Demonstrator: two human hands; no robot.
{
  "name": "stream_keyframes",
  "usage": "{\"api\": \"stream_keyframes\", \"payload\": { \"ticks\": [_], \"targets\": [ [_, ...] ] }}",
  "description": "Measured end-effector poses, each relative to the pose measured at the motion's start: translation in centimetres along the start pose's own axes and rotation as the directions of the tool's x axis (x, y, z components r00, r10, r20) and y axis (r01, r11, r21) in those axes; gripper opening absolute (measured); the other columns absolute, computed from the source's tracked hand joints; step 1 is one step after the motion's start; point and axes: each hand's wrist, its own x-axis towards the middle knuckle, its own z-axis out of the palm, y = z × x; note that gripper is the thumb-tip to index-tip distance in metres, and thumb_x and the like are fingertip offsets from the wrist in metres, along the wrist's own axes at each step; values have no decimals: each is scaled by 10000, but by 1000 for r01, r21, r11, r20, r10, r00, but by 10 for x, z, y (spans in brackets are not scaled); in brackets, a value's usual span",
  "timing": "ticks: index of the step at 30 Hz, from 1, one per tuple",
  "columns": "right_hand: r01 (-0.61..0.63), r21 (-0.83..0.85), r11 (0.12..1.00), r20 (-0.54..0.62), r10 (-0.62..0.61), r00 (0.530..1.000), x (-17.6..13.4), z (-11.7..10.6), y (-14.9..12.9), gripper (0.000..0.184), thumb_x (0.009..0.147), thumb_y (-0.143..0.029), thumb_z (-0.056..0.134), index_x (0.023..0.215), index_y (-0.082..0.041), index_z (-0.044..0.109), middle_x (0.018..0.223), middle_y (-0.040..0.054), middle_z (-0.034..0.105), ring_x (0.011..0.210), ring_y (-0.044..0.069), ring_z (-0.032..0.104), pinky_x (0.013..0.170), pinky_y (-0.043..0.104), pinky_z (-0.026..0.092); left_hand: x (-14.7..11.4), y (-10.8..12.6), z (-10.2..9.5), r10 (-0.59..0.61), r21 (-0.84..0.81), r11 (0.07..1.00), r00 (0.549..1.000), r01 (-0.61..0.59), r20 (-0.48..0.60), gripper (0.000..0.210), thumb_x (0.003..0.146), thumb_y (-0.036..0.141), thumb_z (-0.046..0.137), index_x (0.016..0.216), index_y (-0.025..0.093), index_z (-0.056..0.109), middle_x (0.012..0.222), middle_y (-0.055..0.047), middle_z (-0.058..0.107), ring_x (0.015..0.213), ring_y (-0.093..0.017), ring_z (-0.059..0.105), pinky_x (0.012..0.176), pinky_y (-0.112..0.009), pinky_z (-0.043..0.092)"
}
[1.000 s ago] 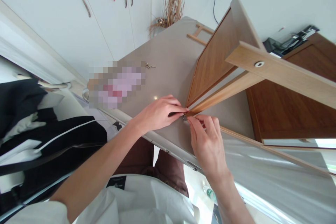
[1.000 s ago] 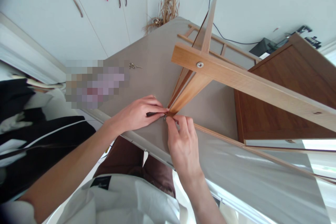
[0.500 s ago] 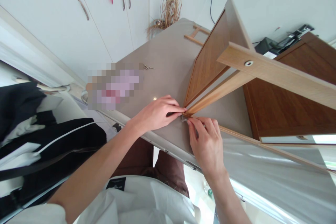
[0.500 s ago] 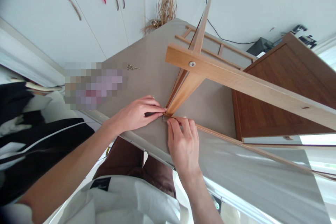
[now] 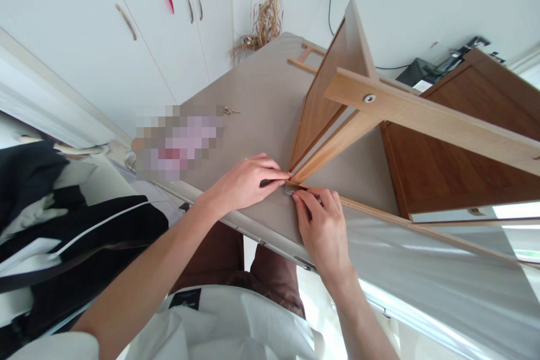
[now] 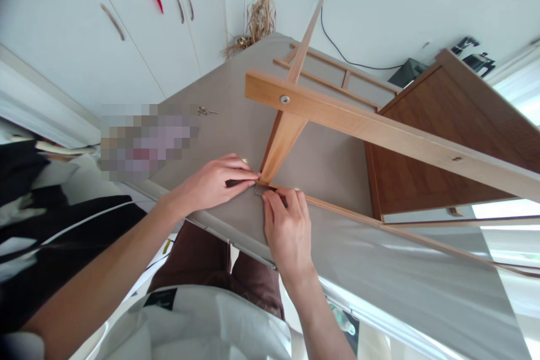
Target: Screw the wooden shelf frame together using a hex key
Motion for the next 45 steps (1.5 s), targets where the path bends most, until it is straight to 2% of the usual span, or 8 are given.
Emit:
{"api": "stream_keyframes", "payload": {
  "ticks": [7,14,19,26,45],
  "targets": [
    [-8,28,1000,24,7,1000,1,-2,1,183,1002,-189,526,1030,-209,706,984,77,635,896,197,527,833,347,499,1,2,-1,5,-4,1000,1000,-5,-11,253,1002,256,545,1136,232,758,979,-47,747,958,-174,643,872,-321,543],
    [54,14,998,105,-56,993,3,-6,-2,208,1013,-153,482,1076,-200,675,959,70,647,889,193,536,855,351,486,0,2,-1,0,-7,1000,1000,0,-13,243,993,250,564,1142,236,755,987,-43,748,972,-178,645,878,-318,542],
    [82,-69,994,59,-78,995,2,-8,-4,227,987,-120,503,1103,-206,678,946,74,594,859,197,503,810,339,484,0,2,-1,-12,-7,1000,1000,12,-8,239,990,252,570,1139,241,757,985,-44,747,977,-177,648,884,-313,545],
    [76,-110,991,78,-68,995,3,-8,-3,216,971,-117,536,1108,-208,675,985,82,583,882,206,492,820,343,491,1,1,1,-13,-8,1000,1000,13,-7,253,1001,262,553,1148,231,756,992,-52,746,978,-183,636,885,-324,543],
    [79,-105,991,63,-73,995,11,-11,-12,145,976,-143,546,1037,-194,667,950,82,591,860,205,477,808,345,462,-1,-1,2,-13,-18,1000,1000,13,-10,249,993,245,566,1158,236,752,989,-50,744,980,-183,633,864,-319,554]
  ]
}}
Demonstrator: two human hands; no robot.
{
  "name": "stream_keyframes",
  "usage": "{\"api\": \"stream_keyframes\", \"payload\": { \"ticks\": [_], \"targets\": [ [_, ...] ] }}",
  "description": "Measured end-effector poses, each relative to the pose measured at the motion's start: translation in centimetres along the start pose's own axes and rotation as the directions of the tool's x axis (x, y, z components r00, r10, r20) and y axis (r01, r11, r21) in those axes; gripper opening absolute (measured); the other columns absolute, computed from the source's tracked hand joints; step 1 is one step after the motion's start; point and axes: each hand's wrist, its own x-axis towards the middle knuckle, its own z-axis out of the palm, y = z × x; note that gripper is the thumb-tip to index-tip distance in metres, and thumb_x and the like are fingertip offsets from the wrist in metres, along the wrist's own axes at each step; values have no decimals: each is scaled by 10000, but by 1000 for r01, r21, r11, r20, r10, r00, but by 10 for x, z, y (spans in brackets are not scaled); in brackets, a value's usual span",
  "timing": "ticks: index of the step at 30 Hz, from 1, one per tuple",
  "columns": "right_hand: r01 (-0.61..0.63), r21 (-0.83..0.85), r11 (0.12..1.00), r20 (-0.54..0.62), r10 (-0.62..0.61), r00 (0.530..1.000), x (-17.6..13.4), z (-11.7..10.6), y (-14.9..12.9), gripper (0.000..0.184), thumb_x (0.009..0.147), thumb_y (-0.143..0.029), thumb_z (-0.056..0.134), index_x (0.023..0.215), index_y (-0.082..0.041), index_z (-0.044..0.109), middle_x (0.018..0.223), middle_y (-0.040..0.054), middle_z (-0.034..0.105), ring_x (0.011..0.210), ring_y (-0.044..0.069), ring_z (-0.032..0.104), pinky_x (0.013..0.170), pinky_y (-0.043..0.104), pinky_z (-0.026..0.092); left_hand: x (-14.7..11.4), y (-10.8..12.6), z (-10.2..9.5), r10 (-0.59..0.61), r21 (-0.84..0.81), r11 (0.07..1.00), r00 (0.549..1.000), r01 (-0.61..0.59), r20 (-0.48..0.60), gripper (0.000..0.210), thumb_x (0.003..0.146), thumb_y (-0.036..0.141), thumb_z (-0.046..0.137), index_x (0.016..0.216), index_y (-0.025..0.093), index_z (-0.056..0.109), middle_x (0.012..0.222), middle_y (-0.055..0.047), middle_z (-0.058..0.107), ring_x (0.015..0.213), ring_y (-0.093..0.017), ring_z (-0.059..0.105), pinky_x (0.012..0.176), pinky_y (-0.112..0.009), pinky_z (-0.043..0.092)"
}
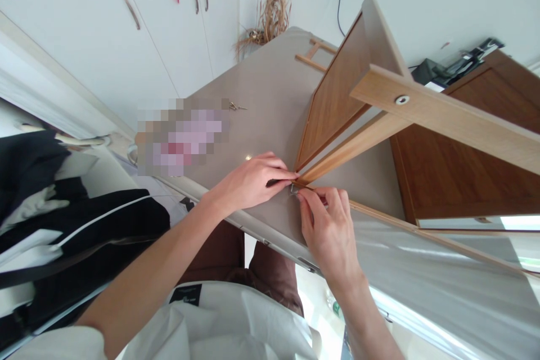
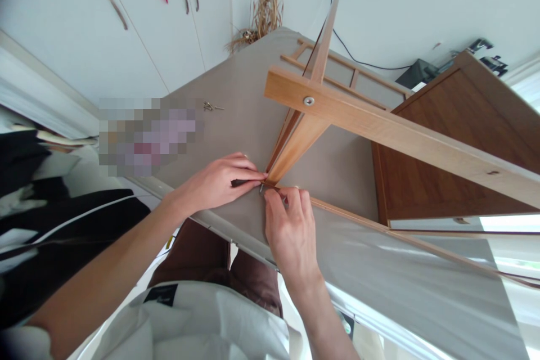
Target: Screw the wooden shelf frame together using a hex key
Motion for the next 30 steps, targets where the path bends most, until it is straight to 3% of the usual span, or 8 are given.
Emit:
{"api": "stream_keyframes", "payload": {
  "ticks": [13,19,30],
  "targets": [
    [5,-41,999,40,-3,999,6,-2,-6,173,982,-115,508,1042,-186,654,969,90,584,858,218,461,787,357,453,1,-1,-1,18,-9,1000,1000,-18,0,249,986,228,571,1153,258,752,972,-46,740,968,-186,638,859,-321,555],
    [21,-64,998,-3,-21,1000,5,1,-5,236,967,-69,502,1097,-200,649,1005,89,598,885,221,486,786,351,452,1,-1,-1,15,-5,1000,1000,-15,12,255,996,243,558,1166,249,748,993,-49,740,971,-184,630,871,-328,551],
    [-5,-36,999,-35,3,999,2,2,1,134,986,-160,554,1048,-183,669,971,87,617,889,217,487,831,356,463,0,0,0,12,-8,1000,1000,-12,4,255,992,241,566,1170,245,748,990,-52,743,981,-185,635,878,-324,547]
  ]
}}
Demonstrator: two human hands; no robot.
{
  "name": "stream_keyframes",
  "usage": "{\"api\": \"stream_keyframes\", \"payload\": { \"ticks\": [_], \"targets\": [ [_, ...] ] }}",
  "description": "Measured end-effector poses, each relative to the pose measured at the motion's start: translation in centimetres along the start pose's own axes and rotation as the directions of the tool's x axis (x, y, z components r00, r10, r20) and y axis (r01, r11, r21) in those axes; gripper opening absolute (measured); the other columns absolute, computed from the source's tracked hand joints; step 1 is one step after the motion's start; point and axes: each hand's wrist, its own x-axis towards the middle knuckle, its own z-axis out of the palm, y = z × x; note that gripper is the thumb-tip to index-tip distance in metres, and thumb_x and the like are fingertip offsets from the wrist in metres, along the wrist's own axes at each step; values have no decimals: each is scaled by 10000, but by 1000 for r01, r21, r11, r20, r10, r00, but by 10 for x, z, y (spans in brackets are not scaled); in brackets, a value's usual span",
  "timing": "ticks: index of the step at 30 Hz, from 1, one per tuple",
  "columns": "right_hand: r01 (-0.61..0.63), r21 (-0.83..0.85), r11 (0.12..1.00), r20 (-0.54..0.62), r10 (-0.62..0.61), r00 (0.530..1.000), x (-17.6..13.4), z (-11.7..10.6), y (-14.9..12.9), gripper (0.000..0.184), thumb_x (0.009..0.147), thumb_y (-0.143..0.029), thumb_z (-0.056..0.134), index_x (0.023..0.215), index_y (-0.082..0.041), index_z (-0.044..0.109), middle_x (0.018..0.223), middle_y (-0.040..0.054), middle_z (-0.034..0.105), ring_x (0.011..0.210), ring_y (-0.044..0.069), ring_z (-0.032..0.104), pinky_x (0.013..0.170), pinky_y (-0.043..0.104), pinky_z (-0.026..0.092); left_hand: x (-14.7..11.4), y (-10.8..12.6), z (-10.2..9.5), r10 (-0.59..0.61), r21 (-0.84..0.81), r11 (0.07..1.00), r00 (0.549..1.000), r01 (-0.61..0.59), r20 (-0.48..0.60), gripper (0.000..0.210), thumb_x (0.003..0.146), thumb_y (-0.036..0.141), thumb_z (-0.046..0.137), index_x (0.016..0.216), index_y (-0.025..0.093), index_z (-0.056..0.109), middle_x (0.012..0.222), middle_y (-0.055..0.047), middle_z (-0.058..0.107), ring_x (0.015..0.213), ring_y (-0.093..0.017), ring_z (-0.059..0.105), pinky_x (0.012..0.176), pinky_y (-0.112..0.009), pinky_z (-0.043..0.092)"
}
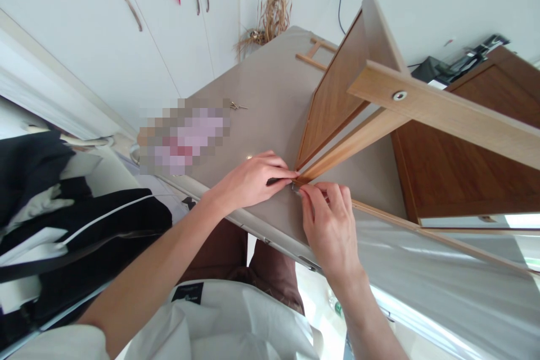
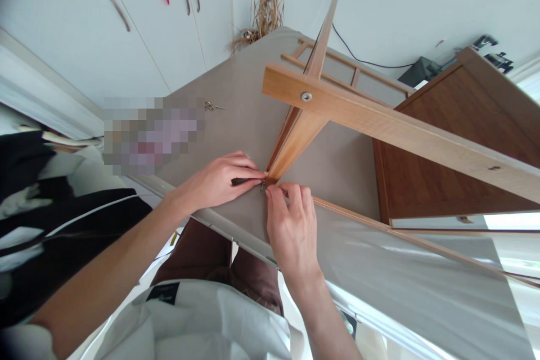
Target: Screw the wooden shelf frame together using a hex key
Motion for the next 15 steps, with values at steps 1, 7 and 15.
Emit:
{"api": "stream_keyframes", "payload": {
  "ticks": [1,7,15],
  "targets": [
    [-15,5,1000,-5,15,1000,-1,0,0,124,985,-170,561,1034,-185,674,963,85,615,882,215,487,836,356,464,0,0,0,1,0,1000,1000,-1,-2,254,993,243,564,1167,243,750,990,-53,744,980,-184,636,877,-322,546],
    [-79,31,996,-23,80,997,-6,3,2,139,986,-216,567,996,-195,704,972,87,599,886,214,496,855,368,469,1,1,-1,2,11,1000,1000,-2,-7,248,995,245,561,1147,237,756,982,-51,742,974,-185,637,883,-324,545],
    [-104,102,989,-42,109,993,-10,7,3,169,990,-219,559,1050,-208,716,960,76,617,881,208,513,865,371,480,1,2,-2,-18,16,1000,1000,18,10,246,997,246,560,1150,231,752,991,-41,739,981,-176,631,883,-311,537]
  ]
}}
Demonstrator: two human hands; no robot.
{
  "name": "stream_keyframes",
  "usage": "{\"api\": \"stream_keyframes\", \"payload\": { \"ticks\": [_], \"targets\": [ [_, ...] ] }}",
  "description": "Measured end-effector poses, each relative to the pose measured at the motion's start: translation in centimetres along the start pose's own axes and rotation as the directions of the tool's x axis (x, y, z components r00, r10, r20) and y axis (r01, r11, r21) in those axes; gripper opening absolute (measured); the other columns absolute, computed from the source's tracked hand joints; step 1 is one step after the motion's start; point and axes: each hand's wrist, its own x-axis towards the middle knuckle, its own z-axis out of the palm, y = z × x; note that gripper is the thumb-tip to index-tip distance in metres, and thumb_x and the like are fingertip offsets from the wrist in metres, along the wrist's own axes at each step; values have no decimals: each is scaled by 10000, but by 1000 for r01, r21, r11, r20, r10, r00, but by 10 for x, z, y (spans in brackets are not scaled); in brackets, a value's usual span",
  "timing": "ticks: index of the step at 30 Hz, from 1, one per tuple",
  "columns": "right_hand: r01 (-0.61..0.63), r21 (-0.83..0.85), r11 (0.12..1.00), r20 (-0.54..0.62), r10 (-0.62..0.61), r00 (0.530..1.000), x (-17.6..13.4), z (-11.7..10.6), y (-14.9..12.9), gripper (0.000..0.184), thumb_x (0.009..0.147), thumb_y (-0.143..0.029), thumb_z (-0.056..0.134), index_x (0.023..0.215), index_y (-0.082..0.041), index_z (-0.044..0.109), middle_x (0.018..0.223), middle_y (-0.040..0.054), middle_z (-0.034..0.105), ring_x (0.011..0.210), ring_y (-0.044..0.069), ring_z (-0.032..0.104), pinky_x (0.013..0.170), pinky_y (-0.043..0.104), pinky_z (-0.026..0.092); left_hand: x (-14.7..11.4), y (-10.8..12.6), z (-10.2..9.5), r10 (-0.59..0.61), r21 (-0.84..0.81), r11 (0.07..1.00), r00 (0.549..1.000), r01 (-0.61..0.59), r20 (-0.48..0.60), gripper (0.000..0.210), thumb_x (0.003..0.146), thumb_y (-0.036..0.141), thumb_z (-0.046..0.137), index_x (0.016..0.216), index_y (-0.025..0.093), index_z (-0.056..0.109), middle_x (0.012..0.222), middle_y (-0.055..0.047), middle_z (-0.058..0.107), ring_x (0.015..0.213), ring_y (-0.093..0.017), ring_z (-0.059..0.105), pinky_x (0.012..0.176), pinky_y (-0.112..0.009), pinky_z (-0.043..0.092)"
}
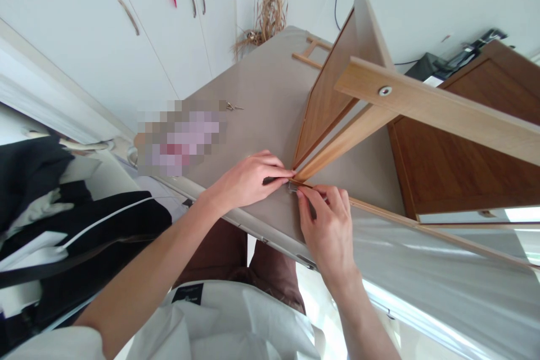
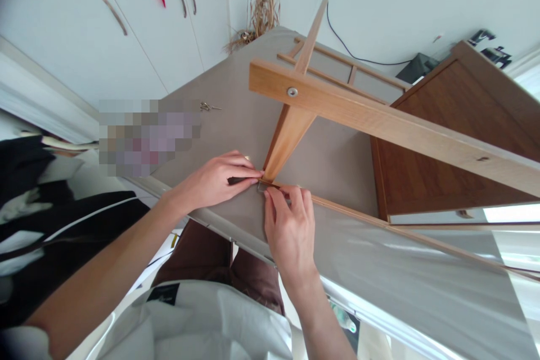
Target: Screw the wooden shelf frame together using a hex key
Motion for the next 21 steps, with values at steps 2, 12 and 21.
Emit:
{"api": "stream_keyframes", "payload": {
  "ticks": [2,12,21],
  "targets": [
    [8,8,1000,-7,-8,1000,0,0,0,172,991,-215,557,1056,-206,717,955,74,631,876,207,516,865,369,483,0,0,0,4,3,1000,1000,-4,2,246,999,249,558,1150,226,752,991,-41,738,978,-177,629,882,-311,534],
    [-6,51,999,-2,6,1000,-1,3,4,175,996,-220,550,1047,-199,715,940,74,651,878,208,543,870,374,501,1,2,-1,35,47,998,999,-35,-4,247,999,244,558,1181,206,721,1009,-38,741,968,-173,632,897,-314,525],
    [-4,73,997,18,3,1000,-3,3,4,190,989,-210,556,1086,-165,713,980,93,646,905,212,544,888,390,507,0,4,-1,66,117,991,998,-65,-3,263,1014,239,515,1169,192,723,1009,-55,734,976,-191,627,906,-337,534]
  ]
}}
